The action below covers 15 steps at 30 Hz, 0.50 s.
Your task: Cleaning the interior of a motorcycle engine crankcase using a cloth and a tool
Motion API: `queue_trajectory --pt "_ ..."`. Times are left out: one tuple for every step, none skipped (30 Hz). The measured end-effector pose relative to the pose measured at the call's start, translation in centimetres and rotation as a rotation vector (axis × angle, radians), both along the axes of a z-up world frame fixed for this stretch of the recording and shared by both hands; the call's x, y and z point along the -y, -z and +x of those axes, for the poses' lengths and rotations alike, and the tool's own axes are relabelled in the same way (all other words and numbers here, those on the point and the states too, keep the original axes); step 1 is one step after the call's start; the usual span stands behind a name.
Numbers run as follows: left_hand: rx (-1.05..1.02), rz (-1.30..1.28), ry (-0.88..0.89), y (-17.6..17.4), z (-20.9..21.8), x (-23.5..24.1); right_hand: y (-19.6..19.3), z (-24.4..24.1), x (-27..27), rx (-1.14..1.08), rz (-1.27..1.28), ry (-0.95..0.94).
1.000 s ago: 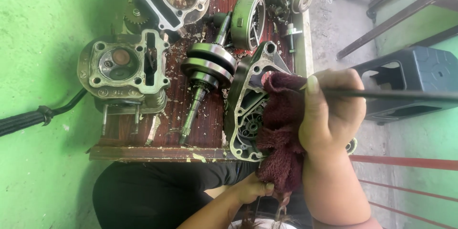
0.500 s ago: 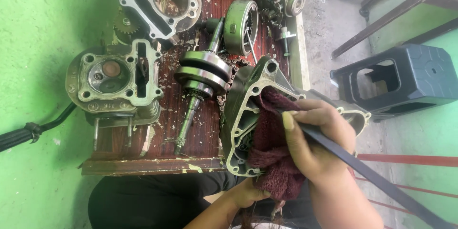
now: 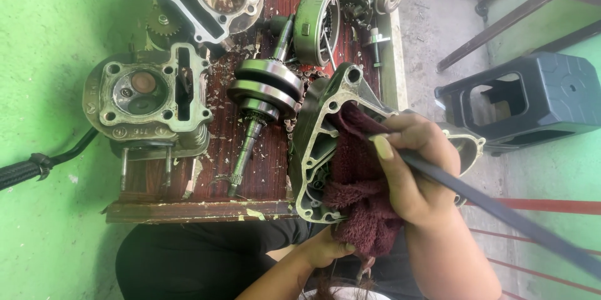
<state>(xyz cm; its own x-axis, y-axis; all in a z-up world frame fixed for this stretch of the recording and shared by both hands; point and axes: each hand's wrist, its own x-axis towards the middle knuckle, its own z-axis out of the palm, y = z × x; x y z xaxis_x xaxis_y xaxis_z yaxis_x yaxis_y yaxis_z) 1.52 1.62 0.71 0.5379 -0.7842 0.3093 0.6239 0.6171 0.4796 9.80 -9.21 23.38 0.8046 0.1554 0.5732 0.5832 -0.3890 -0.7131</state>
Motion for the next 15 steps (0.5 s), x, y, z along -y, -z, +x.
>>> queue_trajectory --pt "0.004 0.000 0.000 -0.2 0.1 0.0 0.2 -0.2 -0.1 0.004 0.000 0.000" --pt "-0.006 -0.002 0.000 -0.3 0.0 0.0 0.5 -0.5 -0.3 0.081 -0.006 0.074" --pt "-0.015 -0.003 0.000 -0.5 0.0 0.0 0.8 -0.8 -0.5 0.158 -0.011 0.149" --pt "-0.015 -0.004 -0.001 -0.5 0.0 -0.1 1.1 -0.5 -0.6 0.157 -0.011 0.148" --pt "-0.007 0.002 0.003 -0.5 0.1 -0.1 1.4 -0.2 -0.7 0.248 -0.087 0.161" --pt "0.001 0.010 0.006 -0.5 0.0 -0.2 1.7 0.0 -0.9 0.337 -0.163 0.173" --pt "-0.002 0.011 0.006 -0.5 -0.1 -0.3 1.3 0.0 -1.1 0.335 -0.162 0.172" --pt "-0.019 0.011 0.006 -0.5 -0.1 -0.3 0.8 0.0 -1.3 0.341 -0.290 0.138" --pt "-0.035 0.011 0.007 -0.6 0.0 -0.3 0.2 -0.1 -1.5 0.344 -0.419 0.103" --pt "-0.033 0.005 0.008 0.0 -0.3 -0.1 -0.1 0.2 -1.3 0.347 -0.425 0.103" --pt "-0.075 0.008 0.033 0.7 -0.5 0.1 -0.4 0.5 -1.3 0.320 -0.438 0.074" --pt "-0.116 0.012 0.053 1.3 -0.7 0.2 -0.7 0.8 -1.2 0.294 -0.449 0.042" --pt "-0.112 0.008 0.050 1.2 -0.6 0.4 -0.5 1.0 -0.9 0.298 -0.452 0.038" --pt "-0.098 -0.008 0.054 1.1 -0.6 0.4 -0.3 1.1 -0.6 0.163 -0.307 0.026" --pt "-0.084 -0.024 0.058 0.9 -0.7 0.3 0.0 1.3 -0.4 0.027 -0.164 0.012"
